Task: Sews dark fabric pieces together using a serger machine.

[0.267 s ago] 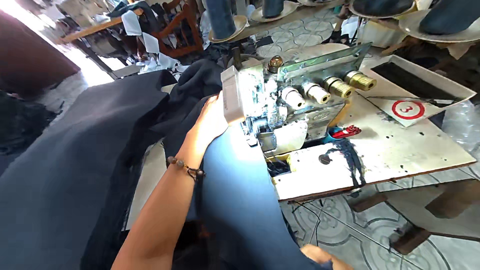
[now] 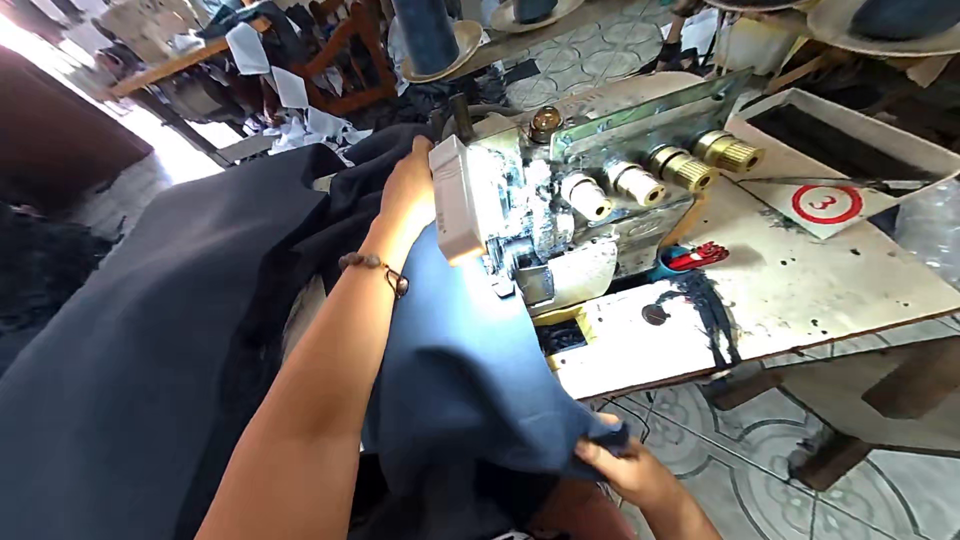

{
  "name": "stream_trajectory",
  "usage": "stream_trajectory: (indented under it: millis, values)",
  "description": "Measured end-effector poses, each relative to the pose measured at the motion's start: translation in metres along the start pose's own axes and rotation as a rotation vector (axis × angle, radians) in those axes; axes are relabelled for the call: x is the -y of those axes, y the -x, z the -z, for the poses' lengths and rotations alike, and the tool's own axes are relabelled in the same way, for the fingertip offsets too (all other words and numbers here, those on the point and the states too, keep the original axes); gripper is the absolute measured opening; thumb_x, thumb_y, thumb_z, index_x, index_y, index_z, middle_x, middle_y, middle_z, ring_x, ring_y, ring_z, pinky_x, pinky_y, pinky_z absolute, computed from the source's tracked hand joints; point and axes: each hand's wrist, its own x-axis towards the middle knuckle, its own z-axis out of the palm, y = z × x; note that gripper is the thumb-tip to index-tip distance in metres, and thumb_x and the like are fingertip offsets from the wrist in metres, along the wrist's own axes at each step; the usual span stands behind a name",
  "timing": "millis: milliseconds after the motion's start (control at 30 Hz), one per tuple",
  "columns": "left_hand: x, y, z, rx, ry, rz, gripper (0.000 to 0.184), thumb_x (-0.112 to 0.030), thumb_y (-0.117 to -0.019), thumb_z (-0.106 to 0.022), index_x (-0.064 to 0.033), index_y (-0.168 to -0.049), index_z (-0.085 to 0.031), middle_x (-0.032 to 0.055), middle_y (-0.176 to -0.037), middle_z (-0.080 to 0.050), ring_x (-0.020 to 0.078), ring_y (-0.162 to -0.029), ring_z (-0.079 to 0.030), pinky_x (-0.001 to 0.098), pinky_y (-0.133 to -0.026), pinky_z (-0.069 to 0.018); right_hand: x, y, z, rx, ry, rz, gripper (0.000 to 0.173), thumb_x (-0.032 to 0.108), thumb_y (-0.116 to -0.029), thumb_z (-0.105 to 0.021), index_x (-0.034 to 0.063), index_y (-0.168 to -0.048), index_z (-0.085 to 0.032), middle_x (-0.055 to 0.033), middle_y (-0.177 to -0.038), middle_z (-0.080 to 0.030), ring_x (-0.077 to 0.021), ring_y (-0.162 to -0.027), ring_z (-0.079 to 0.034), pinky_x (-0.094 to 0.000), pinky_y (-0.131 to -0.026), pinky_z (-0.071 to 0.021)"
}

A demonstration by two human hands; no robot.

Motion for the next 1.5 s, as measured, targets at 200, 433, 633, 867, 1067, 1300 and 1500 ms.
stream_trajectory:
  millis: [200,433,633,867,1067,1300,1500]
  values:
    - [0.015,0.064,0.018,-0.073,0.040,-0.046,0.051,-0.025,-0.1093,-0.048,0.0026,-0.152,-0.038,0.0258,-0.157,-0.040,0.0394,-0.145,-0.041,0.0527,-0.119,-0.0338,0.023,-0.032,-0.024,-0.242,0.083,-0.061,0.016,0.005,-0.0958,-0.059,0.0067,-0.108,-0.069,0.0129,-0.099,-0.072,0.0080,-0.097,-0.065,-0.0174,-0.093,-0.0545]
    - [0.066,0.316,-0.024,-0.140,0.045,0.093,0.043,-0.029,-0.0856,-0.075,0.0106,-0.103,-0.071,0.0318,-0.109,-0.061,0.0470,-0.102,-0.061,0.0618,-0.088,-0.0511,0.036,-0.057,-0.005,-0.056,0.058,-0.138,0.012,0.008,-0.0984,-0.058,0.0108,-0.107,-0.065,0.0129,-0.095,-0.071,0.0062,-0.093,-0.066,-0.0182,-0.090,-0.0556]
    - [0.051,0.217,0.066,-0.115,-0.241,0.180,0.035,-0.021,-0.1052,-0.054,0.0091,-0.115,-0.068,0.0380,-0.102,-0.067,0.0604,-0.100,-0.064,0.0789,-0.085,-0.0445,0.037,-0.085,-0.049,-0.162,-0.494,-0.277,0.018,0.011,-0.1073,-0.044,0.0038,-0.119,-0.056,-0.0055,-0.096,-0.072,-0.0133,-0.087,-0.072,-0.0317,-0.079,-0.0610]
    - [0.039,0.059,0.070,-0.141,0.004,0.283,0.040,-0.024,-0.1086,-0.040,0.0021,-0.135,-0.054,0.0349,-0.122,-0.061,0.0537,-0.112,-0.061,0.0736,-0.090,-0.0452,0.032,-0.119,-0.086,0.116,-0.260,-0.131,0.034,0.012,-0.1080,-0.032,0.0018,-0.099,-0.063,0.0055,-0.066,-0.063,-0.0024,-0.057,-0.059,-0.0196,-0.057,-0.0517]
    - [0.063,0.100,0.057,0.078,0.015,-0.143,0.090,-0.028,-0.1023,-0.056,-0.0089,-0.165,0.006,0.0252,-0.165,-0.027,0.0417,-0.142,-0.045,0.0617,-0.114,-0.0387,0.011,-0.088,-0.025,-0.035,0.708,0.325,0.019,0.015,-0.0991,-0.061,0.0024,-0.102,-0.074,-0.0087,-0.090,-0.074,-0.0139,-0.084,-0.070,-0.0304,-0.080,-0.0573]
    - [0.057,0.262,0.016,0.690,-0.213,0.121,0.123,-0.033,-0.0591,-0.100,0.0139,-0.152,-0.034,0.0557,-0.151,-0.013,0.0804,-0.131,-0.024,0.0827,-0.103,-0.0323,0.000,-0.087,-0.002,-0.139,1.216,0.509,0.034,0.044,-0.0986,-0.059,0.0164,-0.084,-0.070,-0.0008,-0.078,-0.064,-0.0198,-0.079,-0.063,-0.0374,-0.072,-0.0494]
    - [0.084,0.048,0.039,0.832,-0.332,0.208,0.059,-0.032,-0.0931,-0.074,0.0182,-0.122,-0.061,0.0391,-0.125,-0.060,0.0517,-0.125,-0.055,0.0642,-0.107,-0.0373,-0.007,-0.084,0.001,-0.251,1.197,0.486,0.024,0.035,-0.0964,-0.061,0.0188,-0.080,-0.070,0.0024,-0.078,-0.065,-0.0159,-0.083,-0.062,-0.0329,-0.078,-0.0482]
